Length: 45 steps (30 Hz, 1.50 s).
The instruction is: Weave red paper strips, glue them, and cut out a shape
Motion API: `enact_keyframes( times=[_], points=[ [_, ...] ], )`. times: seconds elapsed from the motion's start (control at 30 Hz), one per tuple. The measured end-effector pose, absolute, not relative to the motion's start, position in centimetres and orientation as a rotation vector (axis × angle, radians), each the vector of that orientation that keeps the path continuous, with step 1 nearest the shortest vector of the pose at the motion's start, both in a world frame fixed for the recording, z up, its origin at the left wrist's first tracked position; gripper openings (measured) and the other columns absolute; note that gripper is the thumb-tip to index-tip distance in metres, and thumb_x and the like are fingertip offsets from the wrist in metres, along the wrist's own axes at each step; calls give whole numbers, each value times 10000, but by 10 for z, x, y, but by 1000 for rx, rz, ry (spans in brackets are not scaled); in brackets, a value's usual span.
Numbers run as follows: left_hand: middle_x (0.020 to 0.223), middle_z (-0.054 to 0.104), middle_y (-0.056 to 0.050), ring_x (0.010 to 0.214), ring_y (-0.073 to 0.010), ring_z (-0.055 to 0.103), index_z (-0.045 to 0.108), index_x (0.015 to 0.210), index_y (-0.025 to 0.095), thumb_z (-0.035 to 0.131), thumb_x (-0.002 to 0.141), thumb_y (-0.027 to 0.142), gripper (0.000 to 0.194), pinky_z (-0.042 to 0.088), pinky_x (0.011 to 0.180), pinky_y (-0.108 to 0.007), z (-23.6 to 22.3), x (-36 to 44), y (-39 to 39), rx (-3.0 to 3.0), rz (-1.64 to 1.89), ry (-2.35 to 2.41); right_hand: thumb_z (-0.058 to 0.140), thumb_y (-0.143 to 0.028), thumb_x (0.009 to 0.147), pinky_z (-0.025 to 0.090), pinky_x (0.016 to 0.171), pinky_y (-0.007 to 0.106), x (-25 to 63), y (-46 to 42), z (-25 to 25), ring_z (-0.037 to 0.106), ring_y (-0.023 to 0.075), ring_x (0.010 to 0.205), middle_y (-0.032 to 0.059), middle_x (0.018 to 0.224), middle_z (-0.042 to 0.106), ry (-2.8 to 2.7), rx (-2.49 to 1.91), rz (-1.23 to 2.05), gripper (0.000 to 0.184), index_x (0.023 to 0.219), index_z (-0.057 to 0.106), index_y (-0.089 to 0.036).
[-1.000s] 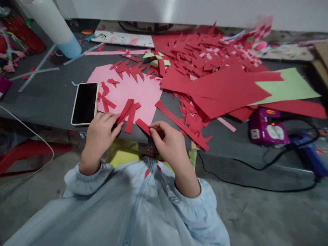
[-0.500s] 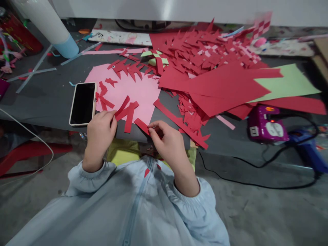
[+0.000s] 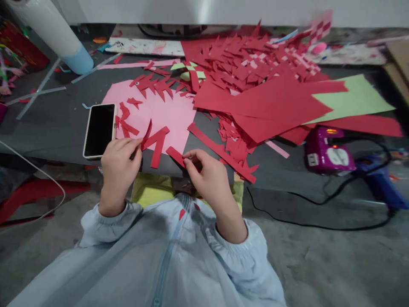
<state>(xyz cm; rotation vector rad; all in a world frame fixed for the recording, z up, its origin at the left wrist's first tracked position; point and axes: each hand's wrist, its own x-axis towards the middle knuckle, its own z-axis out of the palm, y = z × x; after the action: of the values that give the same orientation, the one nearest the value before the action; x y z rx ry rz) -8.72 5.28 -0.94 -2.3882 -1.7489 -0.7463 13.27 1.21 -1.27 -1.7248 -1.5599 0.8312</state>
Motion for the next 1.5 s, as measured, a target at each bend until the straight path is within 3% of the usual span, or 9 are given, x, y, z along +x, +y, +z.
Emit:
enact_keyframes(
  times=[0.17, 0.3, 0.5, 0.67, 0.83, 1.0, 1.37, 1.5],
  points=[
    [1006, 743, -88, 944, -250, 631, 730, 1080, 154, 517, 970, 293, 278, 491, 846, -379, -10, -86, 47, -2546, -577, -1646, 577, -318, 876, 465, 639, 294, 136, 11, -17, 658, 186, 708, 43, 806, 725, -1562, -1721, 820, 173, 942, 690, -207],
    [1033, 726, -108, 959, -255, 626, 729, 1073, 132, 533, 964, 283, 271, 497, 843, -384, -7, -82, 43, -2511, -649, -1591, 574, -318, 895, 470, 635, 307, 137, 10, -16, 660, 194, 694, 50, 818, 743, -1627, -1725, 748, 182, 953, 706, -206],
    [1013, 718, -104, 956, -238, 617, 738, 1055, 136, 553, 946, 215, 229, 517, 851, -366, -3, -75, 37, -2538, -760, -1472, 595, -301, 905, 469, 828, 415, 156, 6, -5, 639, 264, 903, 98, 936, 744, -1797, -1723, 192, 198, 801, 731, -200],
    [1009, 726, -98, 948, -229, 623, 730, 1052, 142, 562, 933, 187, 210, 523, 833, -361, -1, -64, 32, -2617, -807, -1351, 667, -347, 870, 452, 759, 405, 201, -13, 4, 608, 268, 831, 93, 901, 731, -1748, -1880, 24, 153, 888, 737, -212],
    [1028, 731, -94, 964, -229, 629, 716, 1078, 161, 548, 936, 182, 221, 513, 825, -372, -1, -51, 27, -2715, -809, -1263, 662, -433, 870, 451, 747, 415, 232, -35, 1, 599, 281, 822, 103, 933, 720, -1879, -1920, 38, 262, 986, 729, -208],
    [1005, 725, -99, 973, -230, 625, 714, 1071, 150, 531, 940, 175, 226, 514, 833, -374, 0, -36, 23, -2791, -777, -1181, 619, -382, 892, 464, 768, 406, 232, -38, -8, 606, 286, 871, 104, 945, 709, -1881, -1952, 74, 246, 1024, 708, -194],
    [945, 731, -84, 907, -217, 630, 707, 1065, 129, 546, 932, 164, 211, 540, 805, -357, -2, -12, 3, -2905, -848, -1135, 582, -277, 904, 489, 741, 351, 237, -35, -21, 635, 237, 831, 90, 892, 723, -1857, -1863, -61, 157, 864, 705, -189],
    [974, 755, -67, 895, -173, 671, 628, 1229, 134, 511, 954, 170, 301, 558, 854, -326, -11, 6, -9, -3187, -1037, -1205, 562, -284, 924, 486, 731, 319, 233, -39, -17, 657, 206, 777, 67, 850, 746, -1807, -1803, -119, 162, 854, 686, -205]
  ],
)
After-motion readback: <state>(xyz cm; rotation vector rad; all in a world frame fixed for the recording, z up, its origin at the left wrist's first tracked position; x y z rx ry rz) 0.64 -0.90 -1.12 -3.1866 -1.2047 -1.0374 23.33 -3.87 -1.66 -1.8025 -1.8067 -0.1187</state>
